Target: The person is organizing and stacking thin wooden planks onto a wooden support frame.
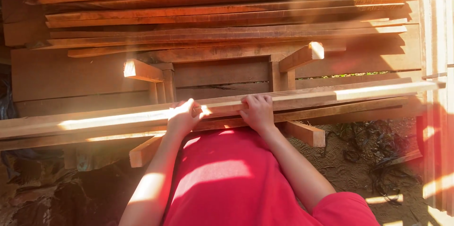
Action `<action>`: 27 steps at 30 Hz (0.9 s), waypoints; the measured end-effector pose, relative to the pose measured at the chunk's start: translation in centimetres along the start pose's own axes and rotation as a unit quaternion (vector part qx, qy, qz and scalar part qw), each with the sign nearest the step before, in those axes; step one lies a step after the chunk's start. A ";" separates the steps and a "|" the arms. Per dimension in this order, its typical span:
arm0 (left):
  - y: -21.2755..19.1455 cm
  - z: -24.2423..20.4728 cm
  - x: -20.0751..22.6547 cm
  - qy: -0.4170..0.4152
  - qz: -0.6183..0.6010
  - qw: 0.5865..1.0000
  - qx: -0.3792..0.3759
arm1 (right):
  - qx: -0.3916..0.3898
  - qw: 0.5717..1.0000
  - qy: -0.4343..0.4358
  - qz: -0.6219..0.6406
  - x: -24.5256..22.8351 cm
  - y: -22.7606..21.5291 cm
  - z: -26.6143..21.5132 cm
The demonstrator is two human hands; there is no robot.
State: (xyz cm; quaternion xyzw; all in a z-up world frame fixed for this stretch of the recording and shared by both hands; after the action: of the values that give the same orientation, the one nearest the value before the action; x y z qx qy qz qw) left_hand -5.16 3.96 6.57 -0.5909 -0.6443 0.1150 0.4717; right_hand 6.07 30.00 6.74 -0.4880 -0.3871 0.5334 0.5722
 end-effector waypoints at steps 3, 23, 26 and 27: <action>0.6 -2.1 1.5 0.038 -0.001 0.999 0.003 | -0.024 0.999 0.027 0.016 0.1 -0.6 -2.8; 3.5 -5.3 2.0 0.109 0.056 0.992 -0.013 | -0.138 0.989 -0.030 0.045 -1.2 -2.1 -5.3; 3.4 -5.3 0.5 0.104 0.108 0.989 -0.015 | -0.190 0.980 -0.045 0.038 -1.3 -1.8 -5.0; 3.6 -5.2 0.1 0.105 0.116 0.988 -0.014 | -0.210 0.976 -0.056 0.026 -1.1 -1.7 -5.1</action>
State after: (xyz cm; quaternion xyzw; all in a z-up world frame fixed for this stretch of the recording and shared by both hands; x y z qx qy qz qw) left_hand 1.02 2.88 6.81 -0.6771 -0.5196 0.0979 0.5118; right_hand 11.19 28.23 7.39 -0.5763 -0.5089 0.4820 0.4203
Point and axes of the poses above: each hand's wrist, its own z-axis towards the middle knuckle, its own y-axis out of the palm, x = y × z, the point moved 5 cm from there along z, towards the middle knuckle, and after that the axes turned 14 degrees about -z, right-handed, at the moved point
